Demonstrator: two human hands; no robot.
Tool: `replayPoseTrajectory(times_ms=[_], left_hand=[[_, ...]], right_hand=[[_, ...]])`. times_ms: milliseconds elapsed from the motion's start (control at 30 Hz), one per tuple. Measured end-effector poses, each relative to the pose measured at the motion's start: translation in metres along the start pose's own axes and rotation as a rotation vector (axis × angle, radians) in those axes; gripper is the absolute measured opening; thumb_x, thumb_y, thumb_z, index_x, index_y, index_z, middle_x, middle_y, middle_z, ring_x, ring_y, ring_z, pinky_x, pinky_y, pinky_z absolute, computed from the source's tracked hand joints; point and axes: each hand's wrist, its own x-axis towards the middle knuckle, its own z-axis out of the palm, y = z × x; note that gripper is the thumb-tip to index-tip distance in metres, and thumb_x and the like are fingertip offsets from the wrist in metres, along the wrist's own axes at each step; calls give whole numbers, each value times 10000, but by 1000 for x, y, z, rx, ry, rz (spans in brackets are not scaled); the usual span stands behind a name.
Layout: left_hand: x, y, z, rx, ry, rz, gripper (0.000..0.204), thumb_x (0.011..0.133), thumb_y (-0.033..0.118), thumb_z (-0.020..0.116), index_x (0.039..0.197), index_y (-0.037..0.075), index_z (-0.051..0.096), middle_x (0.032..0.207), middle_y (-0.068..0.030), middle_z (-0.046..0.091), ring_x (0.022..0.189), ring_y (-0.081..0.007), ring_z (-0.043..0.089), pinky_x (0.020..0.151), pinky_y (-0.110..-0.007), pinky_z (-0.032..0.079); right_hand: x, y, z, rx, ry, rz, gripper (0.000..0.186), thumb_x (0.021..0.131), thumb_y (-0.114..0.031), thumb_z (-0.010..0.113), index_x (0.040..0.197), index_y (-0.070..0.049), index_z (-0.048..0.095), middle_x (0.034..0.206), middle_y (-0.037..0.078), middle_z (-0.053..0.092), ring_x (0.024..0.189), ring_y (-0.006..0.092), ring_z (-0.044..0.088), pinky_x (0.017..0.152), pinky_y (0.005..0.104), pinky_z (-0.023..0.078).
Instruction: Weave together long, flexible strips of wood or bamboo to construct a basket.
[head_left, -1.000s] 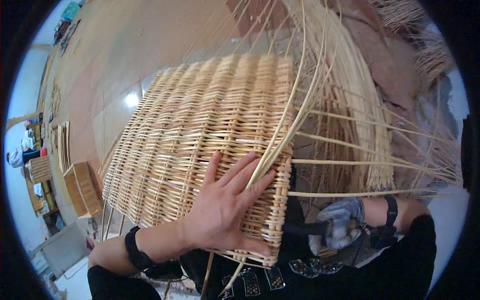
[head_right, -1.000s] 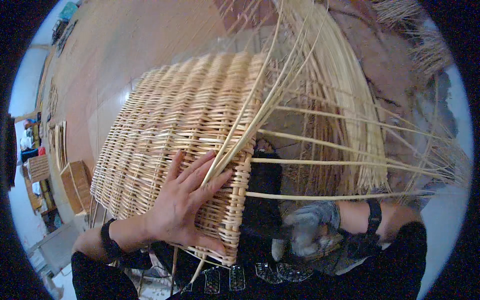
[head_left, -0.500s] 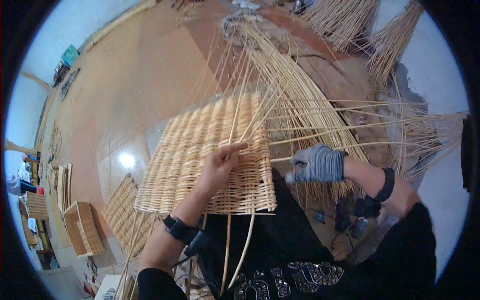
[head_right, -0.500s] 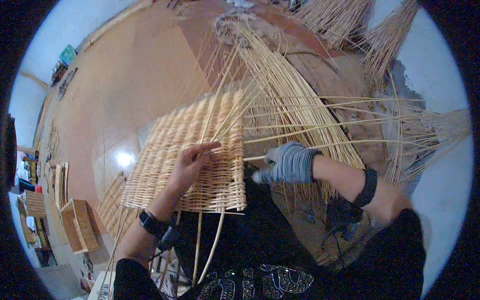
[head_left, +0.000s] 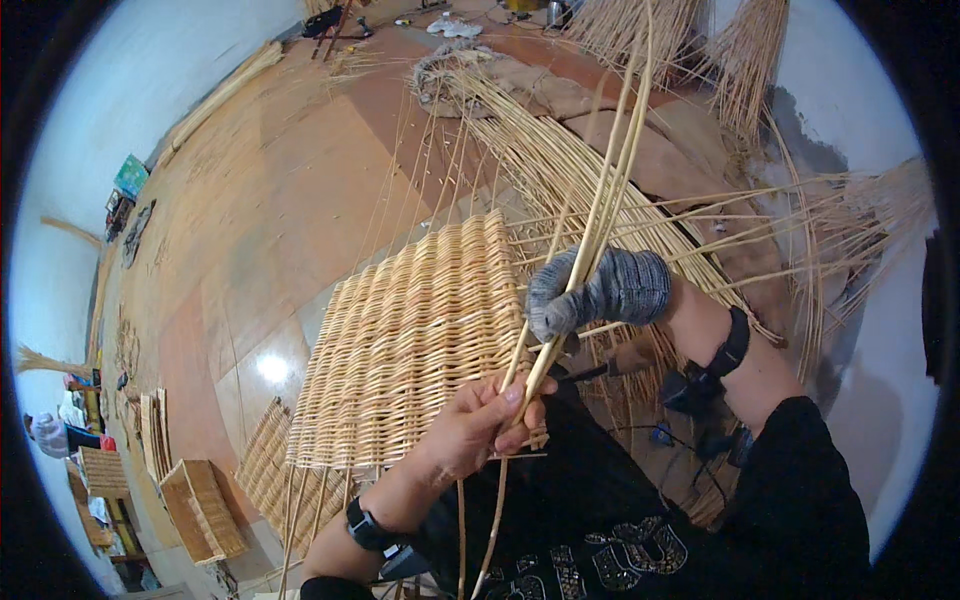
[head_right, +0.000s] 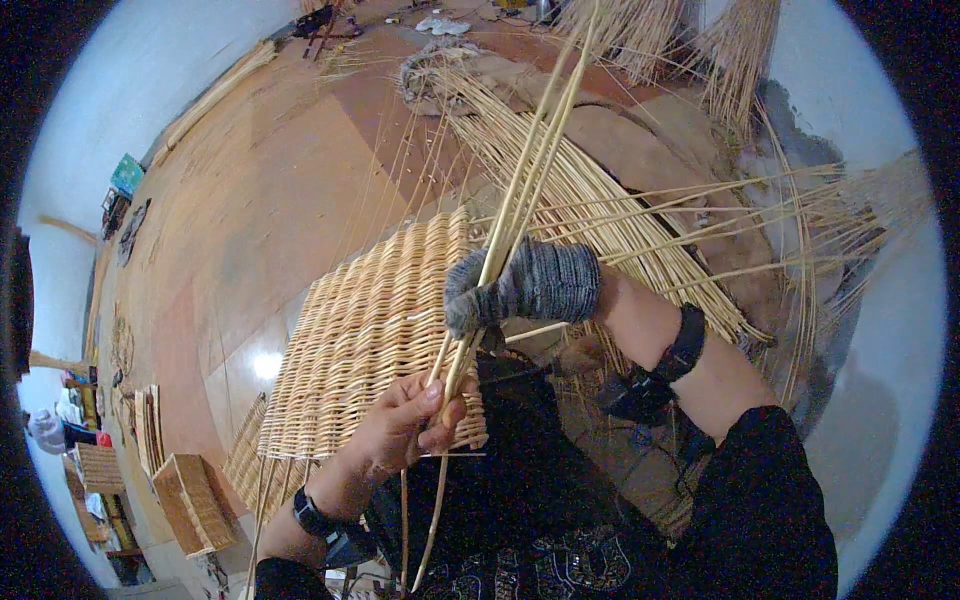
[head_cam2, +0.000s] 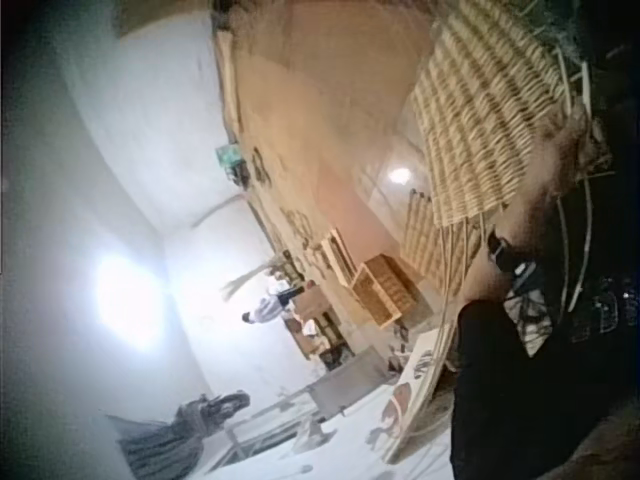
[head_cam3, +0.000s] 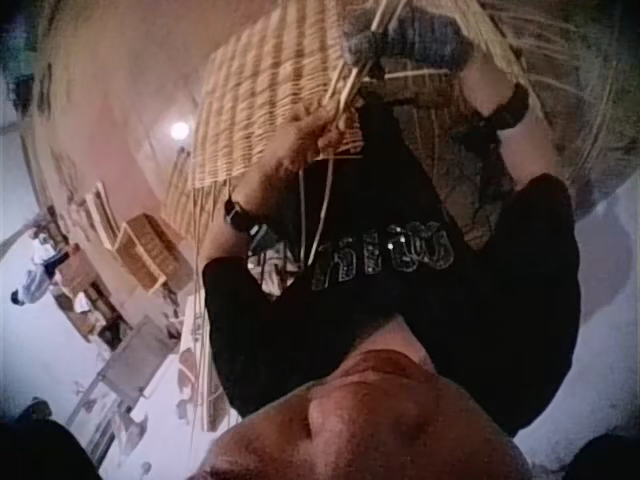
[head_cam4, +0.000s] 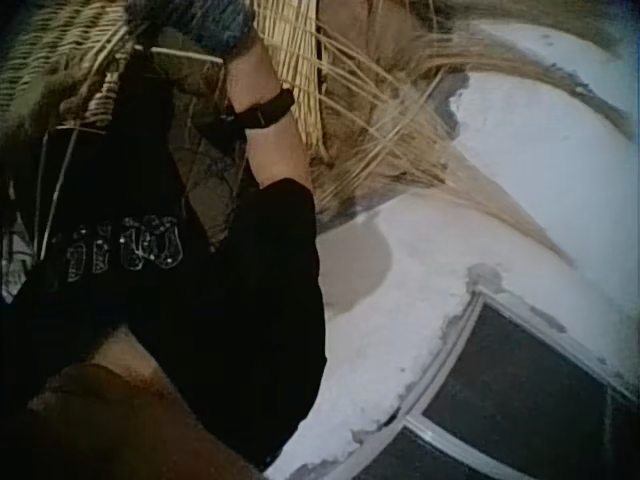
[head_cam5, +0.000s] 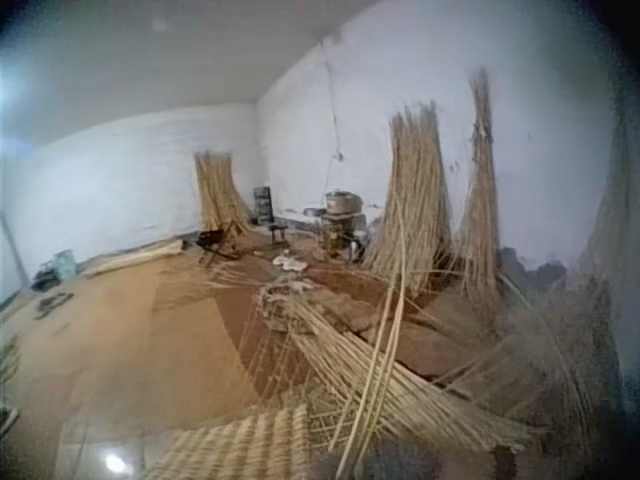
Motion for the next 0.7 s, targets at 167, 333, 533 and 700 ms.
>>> replayPoseTrajectory(times_ms=[167, 333, 533, 700], left_hand=[[7, 0, -2, 434, 478, 58, 267, 881, 219, 512, 1021, 0, 575, 870, -52, 633, 641, -50, 525, 576, -186, 428], [15, -10, -3, 531, 511, -13, 243, 868, 167, 532, 1004, -29, 578, 900, -92, 637, 750, -106, 591, 690, -237, 489], [5, 13, -37, 752, 695, 111, 200, 877, 169, 508, 947, -15, 545, 816, -53, 623, 578, -60, 517, 510, -191, 429], [6, 18, -55, 606, 597, 4, 162, 857, 112, 535, 927, -34, 543, 753, -70, 618, 587, -73, 559, 535, -209, 463]], right_hand=[[-6, 20, 14, 125, 401, 192, 271, 758, -238, 666, 909, -29, 585, 733, 74, 608, 567, 132, 581, 480, 242, 498], [-22, 24, 19, 404, 370, 482, 303, 777, -251, 643, 922, 7, 580, 725, 110, 615, 599, 168, 617, 453, 248, 505], [-109, 26, 36, 127, 588, 318, 426, 798, -350, 593, 899, 63, 586, 723, 157, 624, 636, 225, 631, 561, 326, 539], [-144, 66, 47, 472, 855, 118, 401, 782, -340, 622, 909, 36, 568, 749, 179, 627, 656, 261, 633, 556, 356, 538]])
